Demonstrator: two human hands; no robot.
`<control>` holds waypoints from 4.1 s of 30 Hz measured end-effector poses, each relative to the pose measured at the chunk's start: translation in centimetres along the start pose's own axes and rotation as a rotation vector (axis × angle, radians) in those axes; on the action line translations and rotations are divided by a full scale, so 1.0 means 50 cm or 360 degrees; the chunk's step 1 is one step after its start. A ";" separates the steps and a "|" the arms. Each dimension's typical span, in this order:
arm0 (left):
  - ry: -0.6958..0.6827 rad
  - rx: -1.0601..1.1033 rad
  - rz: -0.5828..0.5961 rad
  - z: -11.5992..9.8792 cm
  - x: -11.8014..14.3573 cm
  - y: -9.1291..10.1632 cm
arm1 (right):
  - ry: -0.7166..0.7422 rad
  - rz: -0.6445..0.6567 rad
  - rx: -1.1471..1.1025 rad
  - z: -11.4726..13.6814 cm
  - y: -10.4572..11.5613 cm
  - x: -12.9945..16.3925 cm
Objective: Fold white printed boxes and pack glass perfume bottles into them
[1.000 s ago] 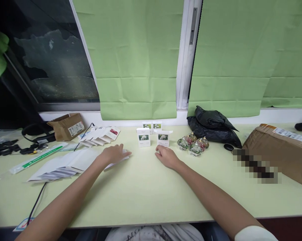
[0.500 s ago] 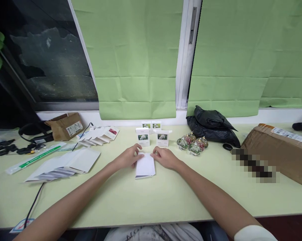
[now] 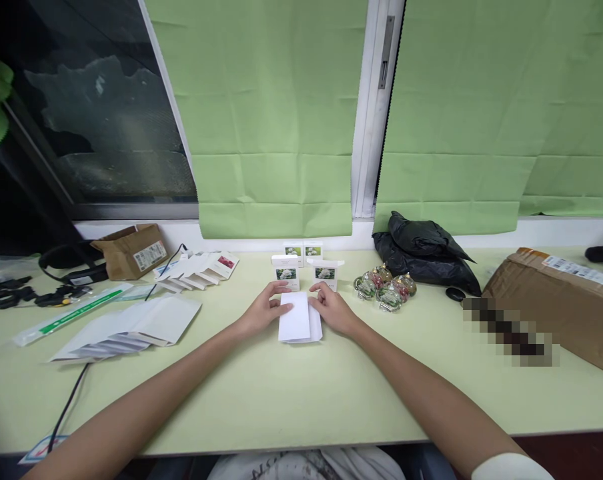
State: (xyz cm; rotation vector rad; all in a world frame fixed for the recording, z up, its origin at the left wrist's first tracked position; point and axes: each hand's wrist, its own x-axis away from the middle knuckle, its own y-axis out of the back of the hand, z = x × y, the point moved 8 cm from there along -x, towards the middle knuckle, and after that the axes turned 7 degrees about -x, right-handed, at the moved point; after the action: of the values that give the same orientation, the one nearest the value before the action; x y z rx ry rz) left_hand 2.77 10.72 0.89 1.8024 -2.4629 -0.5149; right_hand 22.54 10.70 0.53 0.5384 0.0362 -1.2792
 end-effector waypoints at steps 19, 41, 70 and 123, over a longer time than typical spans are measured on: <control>0.0023 0.0332 -0.0133 -0.010 0.004 0.015 | -0.0263 0.0650 -0.0895 0.016 -0.056 0.019; 0.0204 0.0888 0.0020 -0.016 0.001 0.024 | -0.0227 0.0679 -0.0652 0.022 -0.045 0.016; 0.0000 0.0269 0.0224 -0.021 0.014 -0.033 | -0.0307 0.0294 -0.0773 -0.001 -0.019 0.001; -0.0682 -0.0958 0.0128 -0.108 0.078 -0.062 | -0.0053 0.0316 -0.0753 0.013 -0.038 0.000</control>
State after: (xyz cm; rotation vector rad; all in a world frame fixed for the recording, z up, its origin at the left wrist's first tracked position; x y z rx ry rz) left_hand 5.59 4.99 4.50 1.4453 -2.2159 -1.5691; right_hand 20.63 10.10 0.43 0.1094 0.2459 -1.0384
